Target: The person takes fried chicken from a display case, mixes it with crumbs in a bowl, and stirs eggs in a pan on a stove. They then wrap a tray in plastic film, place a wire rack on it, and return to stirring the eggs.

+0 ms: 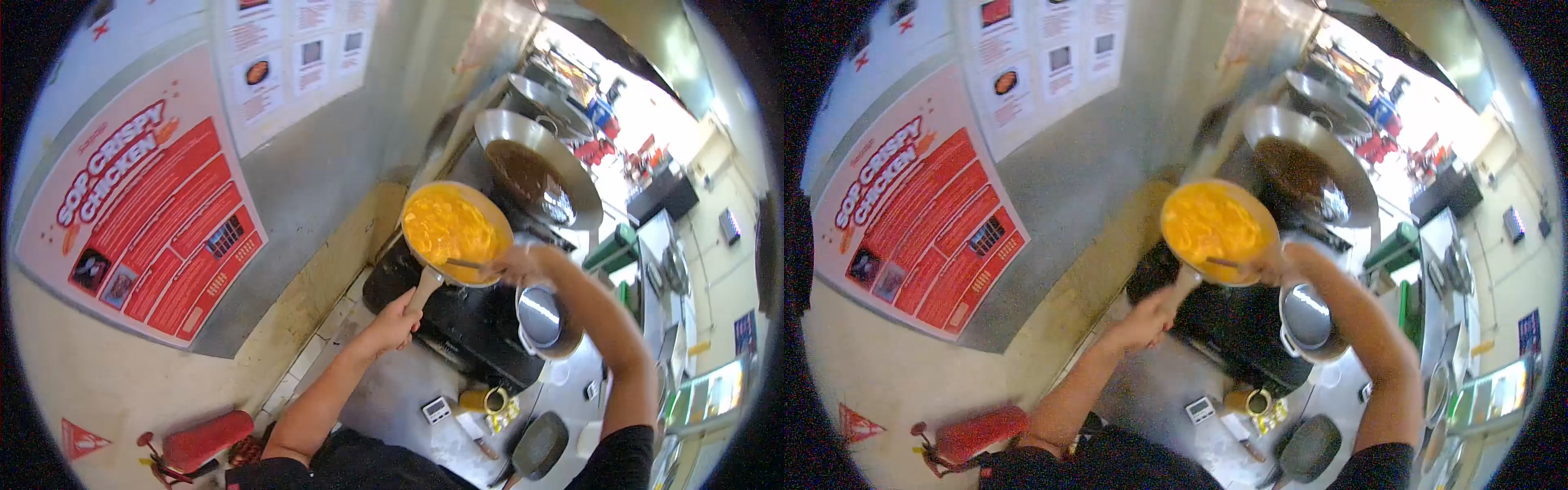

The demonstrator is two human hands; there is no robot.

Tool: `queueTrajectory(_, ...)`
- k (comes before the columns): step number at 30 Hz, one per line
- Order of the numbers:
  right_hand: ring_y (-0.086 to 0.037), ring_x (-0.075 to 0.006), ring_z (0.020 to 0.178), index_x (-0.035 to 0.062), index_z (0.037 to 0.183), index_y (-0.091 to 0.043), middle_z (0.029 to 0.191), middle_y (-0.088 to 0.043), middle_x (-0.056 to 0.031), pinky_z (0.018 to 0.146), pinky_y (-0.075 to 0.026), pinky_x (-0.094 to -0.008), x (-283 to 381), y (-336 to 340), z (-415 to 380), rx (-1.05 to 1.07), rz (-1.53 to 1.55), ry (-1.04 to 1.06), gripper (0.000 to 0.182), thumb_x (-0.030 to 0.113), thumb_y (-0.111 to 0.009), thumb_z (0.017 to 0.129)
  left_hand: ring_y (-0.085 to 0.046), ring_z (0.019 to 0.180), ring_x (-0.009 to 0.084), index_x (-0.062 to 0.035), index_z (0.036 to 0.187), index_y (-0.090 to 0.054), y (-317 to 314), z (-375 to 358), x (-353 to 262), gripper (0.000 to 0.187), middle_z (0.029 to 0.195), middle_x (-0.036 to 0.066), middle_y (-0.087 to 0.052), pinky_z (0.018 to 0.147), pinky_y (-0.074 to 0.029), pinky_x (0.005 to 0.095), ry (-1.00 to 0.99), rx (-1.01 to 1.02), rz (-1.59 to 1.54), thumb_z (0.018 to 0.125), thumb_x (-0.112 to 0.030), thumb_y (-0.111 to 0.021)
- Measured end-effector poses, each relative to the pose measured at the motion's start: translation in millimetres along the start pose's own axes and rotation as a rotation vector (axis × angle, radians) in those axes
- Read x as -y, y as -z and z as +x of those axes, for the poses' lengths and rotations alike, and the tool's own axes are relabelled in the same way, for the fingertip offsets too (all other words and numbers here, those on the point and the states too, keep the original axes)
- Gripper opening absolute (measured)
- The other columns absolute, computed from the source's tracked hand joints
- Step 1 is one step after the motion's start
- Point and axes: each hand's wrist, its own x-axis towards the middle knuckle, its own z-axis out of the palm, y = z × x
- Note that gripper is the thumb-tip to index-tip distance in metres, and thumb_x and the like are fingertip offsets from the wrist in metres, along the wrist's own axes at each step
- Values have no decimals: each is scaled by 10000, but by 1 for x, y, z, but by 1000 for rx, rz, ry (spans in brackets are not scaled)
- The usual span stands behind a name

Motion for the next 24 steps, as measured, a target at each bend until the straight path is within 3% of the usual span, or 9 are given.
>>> queueTrajectory(3, -305, -58, 446, 185, 935, -667, 577, -358, 95, 382, -221, -221, 19, -25, 19, -110, 183, -54, 213, 390, -653, 880, -388, 410, 97, -161, 1522, -196, 3, 5, 3, 646, 718, 18, -470, 360, -312, 271, -15, -12, 9, 944, -115, -483)
queueTrajectory(6, -505, -157, 490, 145, 994, -671, 615, -534, 10, 425, -390, -298, 4, 1, 62, -316, -620, 292, 212, 329, -614, 907, -387, 422, 93, -158, 1524, -189, 1, 1, -1, 654, 724, 19, -475, 370, -312, 267, -2, 18, 3, 943, -120, -487)
queueTrajectory(8, -677, -278, 726, 108, 998, -671, 790, -677, -129, 616, -531, -383, 13, 1, 56, -614, -1697, 480, 201, 258, -562, 921, -386, 432, 90, -177, 1511, -230, 1, 1, -1, 629, 727, 12, -470, 382, -321, 261, 32, 3, 7, 939, -115, -484)
queueTrajectory(9, -677, -278, 726, 108, 998, -671, 790, -677, -129, 616, -531, -383, 18, 1, 53, -619, -1706, 480, 201, 258, -562, 921, -386, 432, 90, -177, 1511, -230, 2, 0, -2, 629, 727, 12, -470, 382, -321, 261, 23, 2, 4, 939, -115, -484)
queueTrajectory(11, -681, -301, 936, 99, 1032, -657, 959, -686, -205, 792, -544, -379, 40, -10, 27, -856, -1249, 24, 206, 210, -529, 915, -388, 445, 84, -189, 1489, -268, 2, -3, -5, 599, 729, 5, -463, 391, -324, 256, 33, 22, -1, 931, -116, -475)
queueTrajectory(12, -691, -305, 883, 111, 1163, -585, 931, -686, -174, 738, -556, -396, 48, -11, 10, -875, -1326, 58, 260, 181, -508, 925, -388, 445, 84, -189, 1489, -268, 1, -3, -6, 599, 729, 5, -463, 391, -324, 256, 25, 24, -8, 931, -116, -475)
queueTrajectory(15, -696, -301, 890, 99, 1099, -562, 885, -696, -121, 680, -571, -422, 75, -31, -42, -1036, -1488, 208, 196, 183, -490, 937, -390, 451, 78, -186, 1473, -288, 1, -4, -5, 581, 730, -2, -460, 395, -326, 253, 37, 26, -31, 924, -123, -468)
queueTrajectory(19, -699, -316, 839, 95, 1122, -498, 914, -679, -141, 638, -567, -424, 106, -43, -88, -956, -1642, 214, 203, 198, -460, 951, -391, 465, 73, -195, 1485, -269, 0, -5, -4, 605, 739, -9, -463, 409, -332, 247, 49, 33, -65, 917, -133, -466)
queueTrajectory(24, -700, -310, 799, 84, 1384, -405, 846, -680, -159, 601, -557, -432, 94, -6, -65, -1013, -1706, 352, 463, 187, -477, 938, -397, 479, 72, -198, 1508, -234, 2, -1, -2, 636, 742, -11, -469, 420, -341, 245, 73, 17, -35, 919, -141, -467)
